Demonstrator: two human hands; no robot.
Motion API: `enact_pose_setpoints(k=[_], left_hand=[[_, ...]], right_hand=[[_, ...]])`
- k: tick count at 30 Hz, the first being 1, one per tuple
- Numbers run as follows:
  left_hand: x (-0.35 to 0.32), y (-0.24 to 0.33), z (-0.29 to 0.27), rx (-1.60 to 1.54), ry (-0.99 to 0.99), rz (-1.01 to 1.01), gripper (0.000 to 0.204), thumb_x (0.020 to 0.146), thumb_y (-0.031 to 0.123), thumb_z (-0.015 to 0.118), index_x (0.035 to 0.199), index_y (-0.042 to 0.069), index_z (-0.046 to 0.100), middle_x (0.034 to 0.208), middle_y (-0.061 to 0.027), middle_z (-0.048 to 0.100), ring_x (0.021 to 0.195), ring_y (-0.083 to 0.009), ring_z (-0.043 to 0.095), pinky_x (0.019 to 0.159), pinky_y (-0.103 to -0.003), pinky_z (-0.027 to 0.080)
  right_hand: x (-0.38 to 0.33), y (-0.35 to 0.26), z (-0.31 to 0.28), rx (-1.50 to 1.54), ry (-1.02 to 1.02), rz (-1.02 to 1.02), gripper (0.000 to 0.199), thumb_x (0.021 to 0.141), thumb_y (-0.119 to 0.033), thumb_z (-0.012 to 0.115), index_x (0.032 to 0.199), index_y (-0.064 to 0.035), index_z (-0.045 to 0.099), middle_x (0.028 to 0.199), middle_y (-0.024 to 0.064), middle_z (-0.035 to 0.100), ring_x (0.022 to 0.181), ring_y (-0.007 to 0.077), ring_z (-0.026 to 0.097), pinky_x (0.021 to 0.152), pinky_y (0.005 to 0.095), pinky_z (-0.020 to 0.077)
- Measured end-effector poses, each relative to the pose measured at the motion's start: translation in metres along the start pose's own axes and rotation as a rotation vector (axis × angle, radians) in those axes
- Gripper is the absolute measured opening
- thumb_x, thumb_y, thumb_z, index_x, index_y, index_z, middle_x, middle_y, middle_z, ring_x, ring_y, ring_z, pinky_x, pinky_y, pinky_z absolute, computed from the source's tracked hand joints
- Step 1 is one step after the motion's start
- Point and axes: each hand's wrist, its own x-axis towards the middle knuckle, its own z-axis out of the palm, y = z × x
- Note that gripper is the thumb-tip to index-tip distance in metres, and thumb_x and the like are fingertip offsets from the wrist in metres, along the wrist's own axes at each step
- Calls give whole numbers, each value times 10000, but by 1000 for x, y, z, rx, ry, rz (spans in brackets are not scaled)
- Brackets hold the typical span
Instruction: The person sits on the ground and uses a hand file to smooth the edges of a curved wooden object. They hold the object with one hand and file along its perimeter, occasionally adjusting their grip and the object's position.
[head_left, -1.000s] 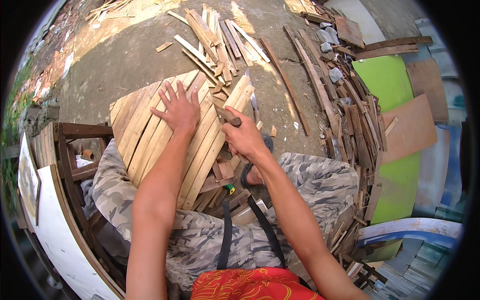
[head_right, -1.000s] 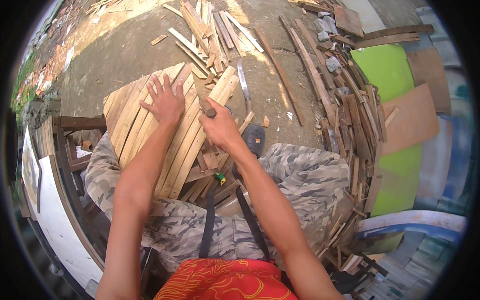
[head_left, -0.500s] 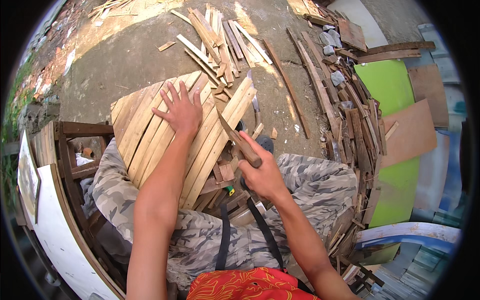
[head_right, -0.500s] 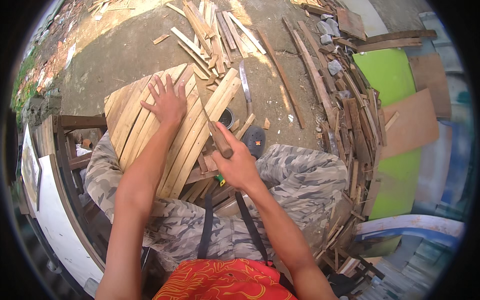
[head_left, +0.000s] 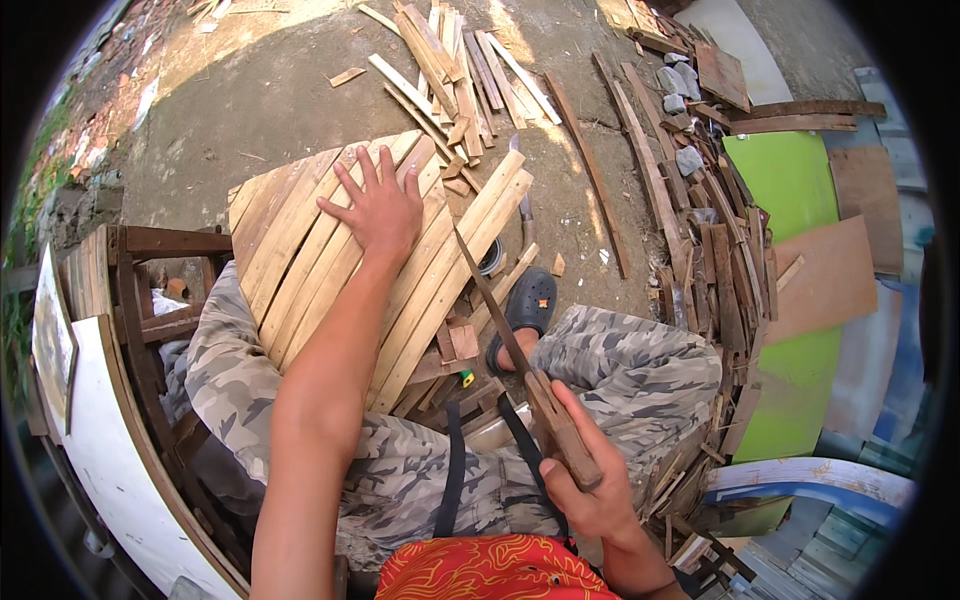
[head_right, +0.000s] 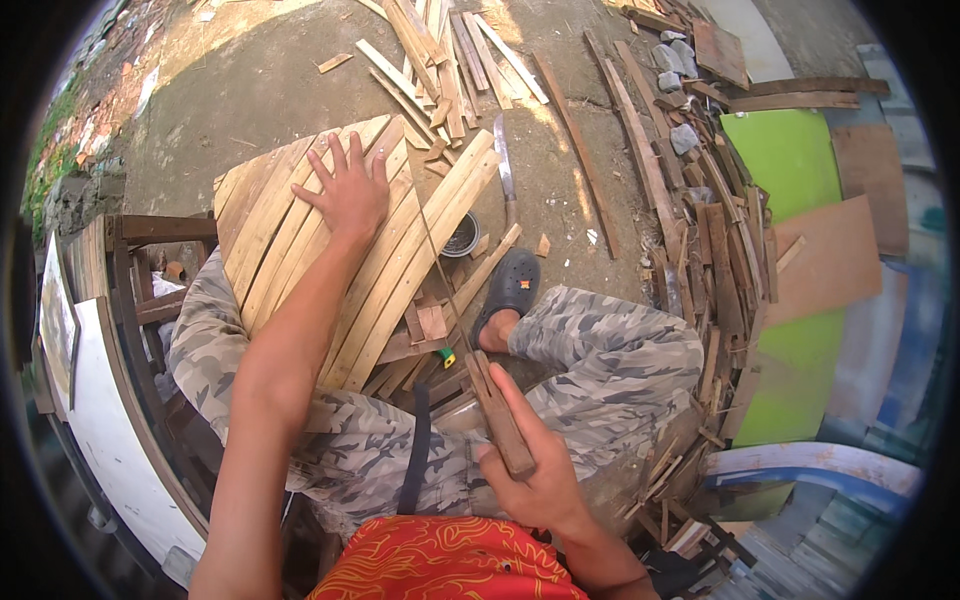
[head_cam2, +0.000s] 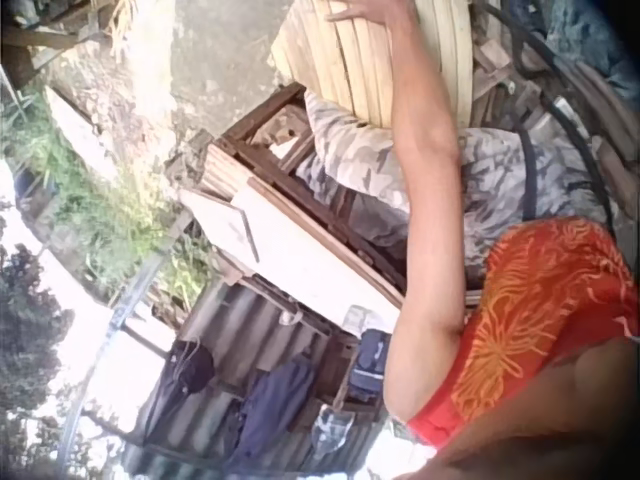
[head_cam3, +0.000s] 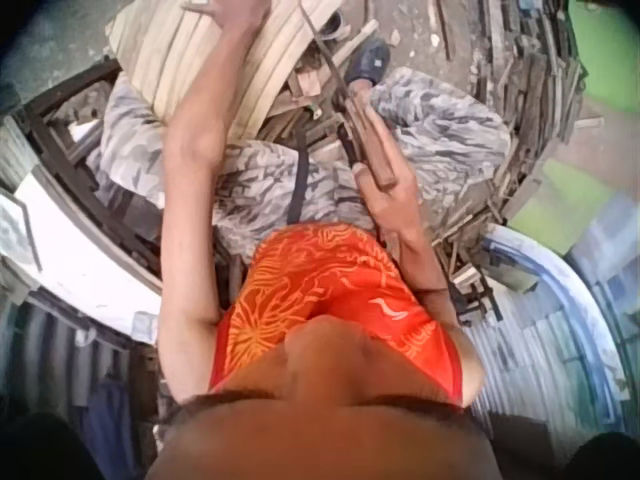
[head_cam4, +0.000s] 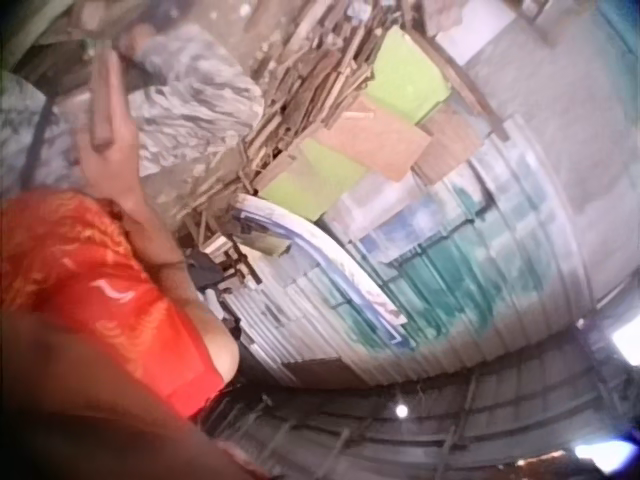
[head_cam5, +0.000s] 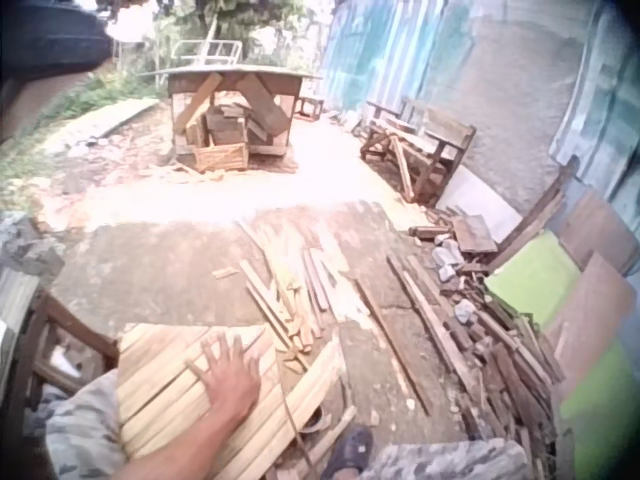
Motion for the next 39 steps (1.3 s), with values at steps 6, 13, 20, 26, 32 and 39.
enact_pose_setpoints(k=[6, 13, 20, 26, 32, 39], left_hand=[[-1, 0, -2, -72, 19, 13, 633, 1081, 541, 325, 1629, 224, 330, 1721, -83, 212, 1580, -429, 103, 1132, -816, -4], [2, -3, -3, -74, 1, -7, 626, 1089, 539, 293, 1633, 231, 318, 1729, -68, 191, 1582, -433, 90, 1134, -814, -3], [2, 6, 0, -4, -32, -17, 638, 1079, 560, 297, 1638, 253, 300, 1731, -50, 189, 1584, -420, 106, 1150, -801, 16], [2, 2, -8, -62, -26, 11, 684, 1056, 610, 330, 1627, 234, 335, 1725, -69, 204, 1579, -436, 97, 1120, -828, -8], [4, 5, -3, -59, -21, -12, 686, 1054, 629, 316, 1638, 270, 302, 1730, -59, 188, 1583, -430, 78, 1117, -832, -17], [5, 8, 1, 13, -10, -22, 679, 1056, 633, 304, 1634, 276, 315, 1727, -50, 201, 1580, -433, 95, 1120, -830, -18]], right_hand=[[203, 38, 25, 308, -78, 220, 702, 894, -31, 560, 1580, -72, 414, 618, 2, 498, 465, 95, 424, 431, 303, 395], [74, 21, 29, 58, 6, 90, 711, 885, -11, 585, 1573, -47, 409, 1343, 239, 648, 1199, 234, 647, 1010, 316, 470], [53, 40, 8, 42, 50, 183, 690, 880, -13, 599, 1551, -12, 434, 1345, 226, 651, 1220, 223, 634, 1044, 313, 451], [243, 81, 62, 12, 21, 286, 666, 870, -146, 615, 1508, -11, 483, 1203, 283, 699, 1071, 309, 702, 943, 354, 517], [72, 23, 17, 86, 14, 264, 702, 871, -29, 587, 1550, 12, 412, 1372, 238, 623, 1271, 263, 591, 1067, 331, 430], [52, 3, 1, 3, -47, 21, 716, 869, 1, 595, 1556, 25, 395, 1366, 235, 611, 1280, 271, 581, 1075, 337, 426]])
